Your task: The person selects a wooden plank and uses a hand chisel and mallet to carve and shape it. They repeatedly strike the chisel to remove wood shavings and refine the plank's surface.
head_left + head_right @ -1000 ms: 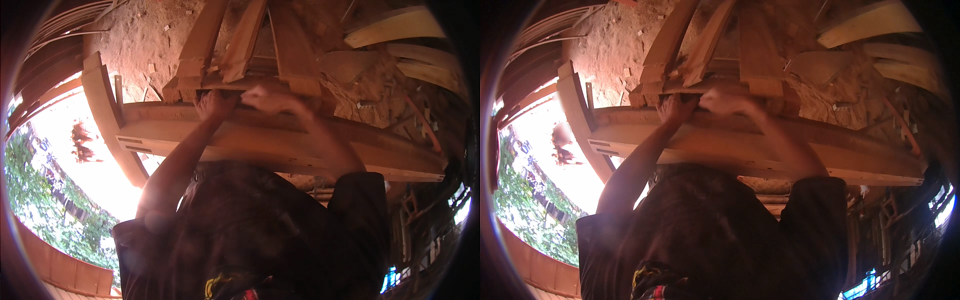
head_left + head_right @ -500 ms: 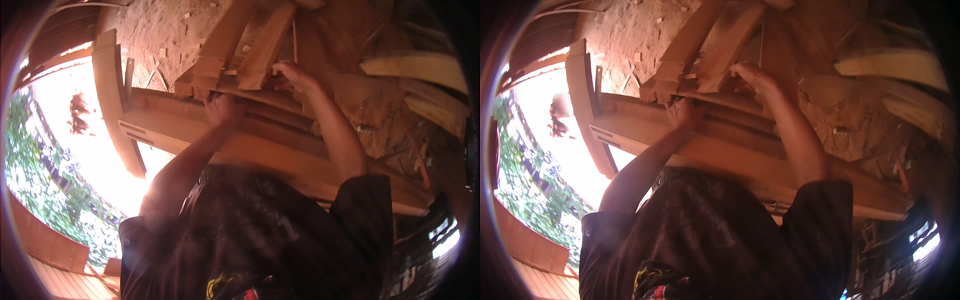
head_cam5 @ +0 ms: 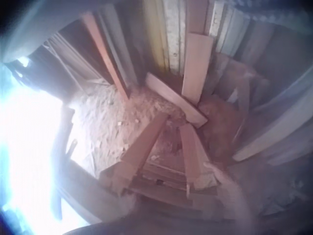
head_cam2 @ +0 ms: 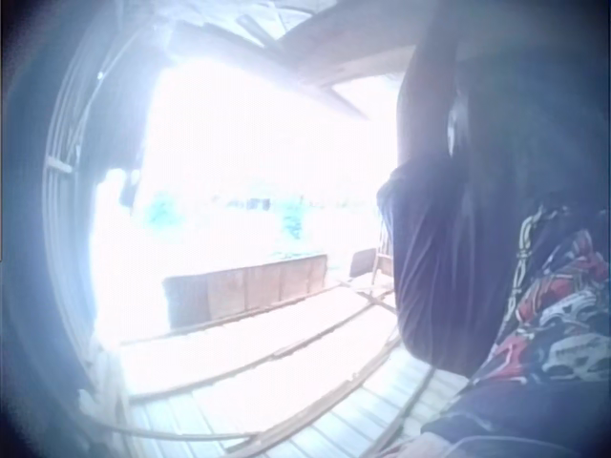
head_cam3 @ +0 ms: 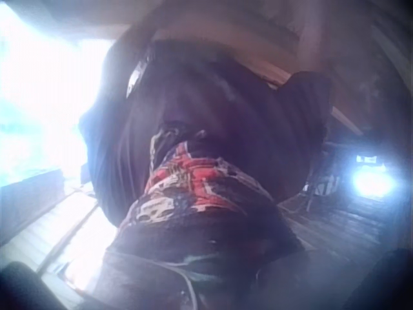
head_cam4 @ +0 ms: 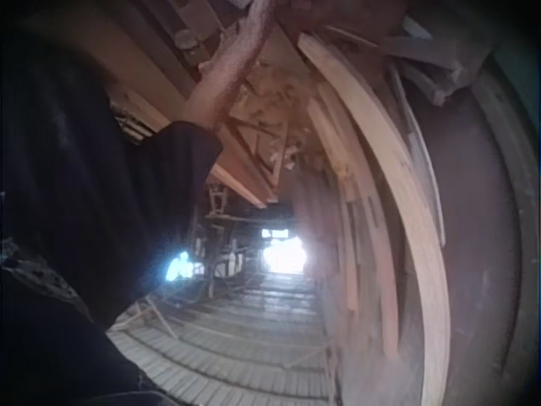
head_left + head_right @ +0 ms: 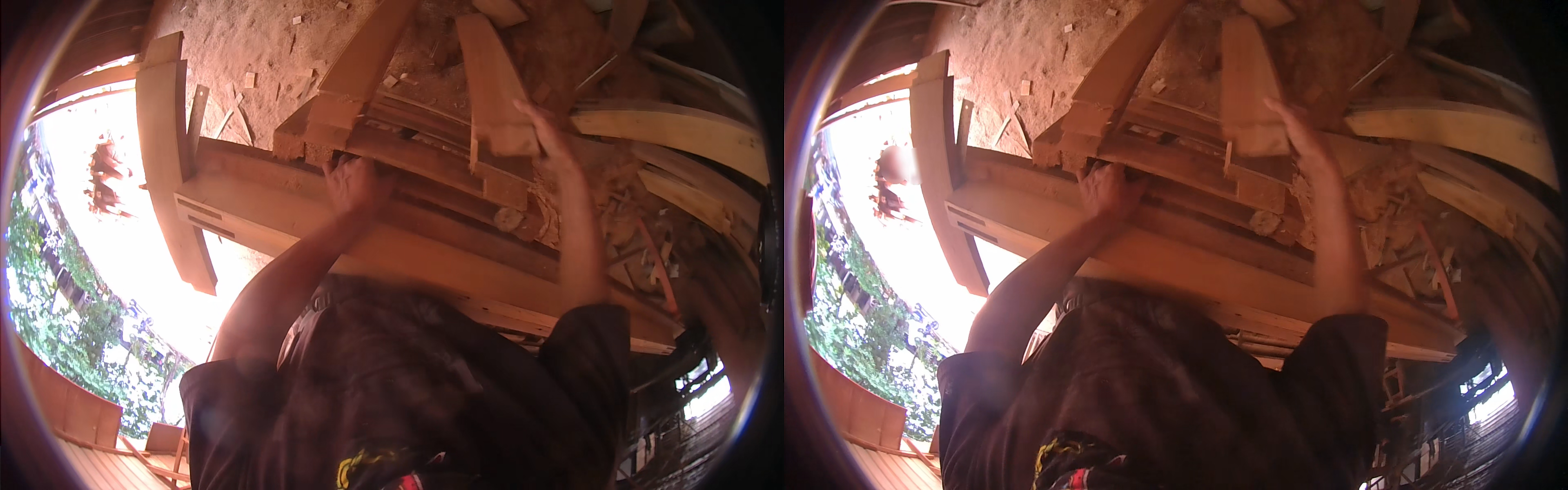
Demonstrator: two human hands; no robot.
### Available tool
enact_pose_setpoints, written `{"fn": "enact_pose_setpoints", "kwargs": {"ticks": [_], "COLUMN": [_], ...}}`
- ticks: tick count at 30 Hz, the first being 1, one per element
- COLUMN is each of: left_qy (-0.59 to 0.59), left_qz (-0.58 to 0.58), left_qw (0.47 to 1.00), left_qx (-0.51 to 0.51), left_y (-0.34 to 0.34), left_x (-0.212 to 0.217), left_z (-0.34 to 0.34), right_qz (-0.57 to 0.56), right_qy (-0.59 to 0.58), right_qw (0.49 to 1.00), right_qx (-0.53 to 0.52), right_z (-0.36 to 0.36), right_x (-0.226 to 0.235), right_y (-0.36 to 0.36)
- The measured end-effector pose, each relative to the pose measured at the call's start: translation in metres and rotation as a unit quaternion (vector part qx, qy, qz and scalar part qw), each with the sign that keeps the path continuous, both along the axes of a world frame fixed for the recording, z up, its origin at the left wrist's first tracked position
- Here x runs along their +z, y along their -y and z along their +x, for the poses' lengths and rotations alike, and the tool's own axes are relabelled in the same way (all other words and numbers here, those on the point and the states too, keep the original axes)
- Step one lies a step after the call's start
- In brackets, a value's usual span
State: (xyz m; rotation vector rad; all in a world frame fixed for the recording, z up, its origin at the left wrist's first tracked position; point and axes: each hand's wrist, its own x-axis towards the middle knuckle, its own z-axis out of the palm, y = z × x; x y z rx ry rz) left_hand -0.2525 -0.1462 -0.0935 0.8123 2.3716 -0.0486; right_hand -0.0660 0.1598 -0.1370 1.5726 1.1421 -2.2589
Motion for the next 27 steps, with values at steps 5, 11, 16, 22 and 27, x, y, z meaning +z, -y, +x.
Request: {"fn": "enact_pose_setpoints", "kwargs": {"ticks": [5,11,16,22,27], "left_qy": [0.008,0.005,-0.008,0.019,-0.001], "left_qz": [-0.021,-0.051,-0.023,0.015,0.008], "left_qw": [1.000,0.999,0.999,0.999,1.000], "left_qx": [0.005,0.004,0.021,0.032,0.017], "left_y": [-0.006,-0.008,0.003,-0.001,0.000], "left_x": [0.004,0.004,0.004,0.004,0.001], "left_z": [-0.002,-0.004,-0.001,-0.003,-0.001], "right_qz": [0.373,0.327,0.308,0.190,0.187], "right_qy": [0.177,0.100,0.048,-0.011,-0.155], "right_qw": [0.841,0.891,0.803,0.765,0.771], "right_qx": [0.349,0.299,0.508,0.615,0.589], "right_z": [0.051,-0.104,-0.164,-0.138,-0.123], "right_x": [-0.015,0.033,-0.081,-0.233,-0.273], "right_y": [-0.003,0.077,0.146,0.192,0.201]}}
